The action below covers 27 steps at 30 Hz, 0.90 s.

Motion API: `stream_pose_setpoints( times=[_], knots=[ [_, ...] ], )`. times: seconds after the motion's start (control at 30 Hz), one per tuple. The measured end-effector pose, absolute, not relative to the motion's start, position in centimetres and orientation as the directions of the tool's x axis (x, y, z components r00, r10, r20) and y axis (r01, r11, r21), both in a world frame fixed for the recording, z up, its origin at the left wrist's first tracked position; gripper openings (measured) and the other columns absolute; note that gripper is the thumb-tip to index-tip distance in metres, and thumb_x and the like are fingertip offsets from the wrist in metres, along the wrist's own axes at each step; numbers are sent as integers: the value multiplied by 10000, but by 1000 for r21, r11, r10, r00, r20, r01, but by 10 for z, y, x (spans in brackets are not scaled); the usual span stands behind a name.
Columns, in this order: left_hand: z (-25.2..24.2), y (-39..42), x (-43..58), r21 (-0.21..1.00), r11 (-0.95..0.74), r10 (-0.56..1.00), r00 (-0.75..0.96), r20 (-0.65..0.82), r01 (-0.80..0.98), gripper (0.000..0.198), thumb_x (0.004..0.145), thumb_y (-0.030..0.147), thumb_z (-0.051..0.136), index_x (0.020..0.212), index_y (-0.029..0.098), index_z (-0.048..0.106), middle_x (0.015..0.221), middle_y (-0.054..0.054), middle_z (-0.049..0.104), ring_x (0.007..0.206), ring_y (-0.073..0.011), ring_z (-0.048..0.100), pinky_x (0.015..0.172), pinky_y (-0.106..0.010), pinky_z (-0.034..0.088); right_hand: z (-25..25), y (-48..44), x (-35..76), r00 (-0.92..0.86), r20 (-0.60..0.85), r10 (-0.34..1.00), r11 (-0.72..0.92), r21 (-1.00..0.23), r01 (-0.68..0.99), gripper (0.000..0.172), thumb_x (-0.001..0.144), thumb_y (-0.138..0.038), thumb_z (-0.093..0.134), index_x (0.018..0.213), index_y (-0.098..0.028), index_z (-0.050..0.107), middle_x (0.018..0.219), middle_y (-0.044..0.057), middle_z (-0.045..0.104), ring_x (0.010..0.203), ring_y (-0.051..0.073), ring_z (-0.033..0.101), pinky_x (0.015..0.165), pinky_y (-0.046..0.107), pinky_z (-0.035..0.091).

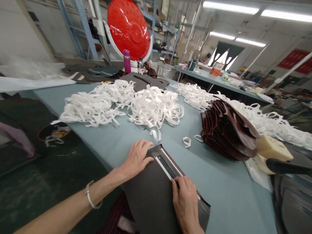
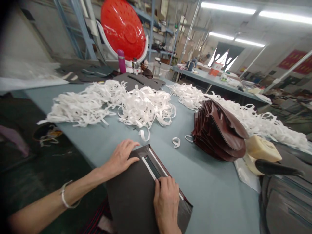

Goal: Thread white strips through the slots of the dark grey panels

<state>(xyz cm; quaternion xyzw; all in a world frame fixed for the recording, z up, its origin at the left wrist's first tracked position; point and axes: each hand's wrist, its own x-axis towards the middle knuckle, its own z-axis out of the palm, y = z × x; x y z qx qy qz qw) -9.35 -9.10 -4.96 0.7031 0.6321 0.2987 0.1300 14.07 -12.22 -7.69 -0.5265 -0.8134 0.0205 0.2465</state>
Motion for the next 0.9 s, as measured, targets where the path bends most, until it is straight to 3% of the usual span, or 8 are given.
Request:
stream_pose_setpoints(
  times=[0.2, 0.43, 0.73, 0.9],
  knots=[
    [-70, -109, -80, 508, -264, 944, 110, 313, 820, 152, 878, 171, 480, 1021, 187, 528, 988, -50, 579, 940, -200, 530, 840, -369, 438, -82, -106, 102, -316, 408, 856, 456, -309, 835, 166, 923, -164, 435, 880, -189, 594, 816, 62, 573, 778, 211, 526, 705, 328, 396],
    [-65, -108, -80, 393, -379, 913, 269, 307, 838, 416, 872, 80, 425, 1255, 234, 483, 1210, -61, 565, 1129, -195, 490, 940, -378, 407, -83, -90, 72, -376, 421, 825, 531, -351, 771, 293, 873, -47, 371, 963, -168, 622, 875, 79, 577, 817, 209, 504, 729, 345, 437],
    [-76, -108, -77, 297, -485, 853, 371, 367, 823, 269, 914, 118, 416, 1130, 154, 573, 1141, -66, 608, 1136, -184, 503, 996, -360, 404, -70, -115, 86, -553, 331, 765, 574, 39, 818, 312, 811, 17, 405, 961, -118, 644, 855, 129, 590, 781, 259, 501, 662, 394, 467],
    [-76, -110, -76, 241, -475, 855, 379, 353, 846, 257, 930, 125, 404, 1117, 139, 580, 1129, -74, 614, 1145, -188, 505, 984, -356, 416, -78, -146, 146, -628, 324, 707, 626, 127, 770, 364, 824, -11, 400, 1111, -88, 610, 978, 166, 604, 867, 290, 516, 704, 418, 472]
  ],
)
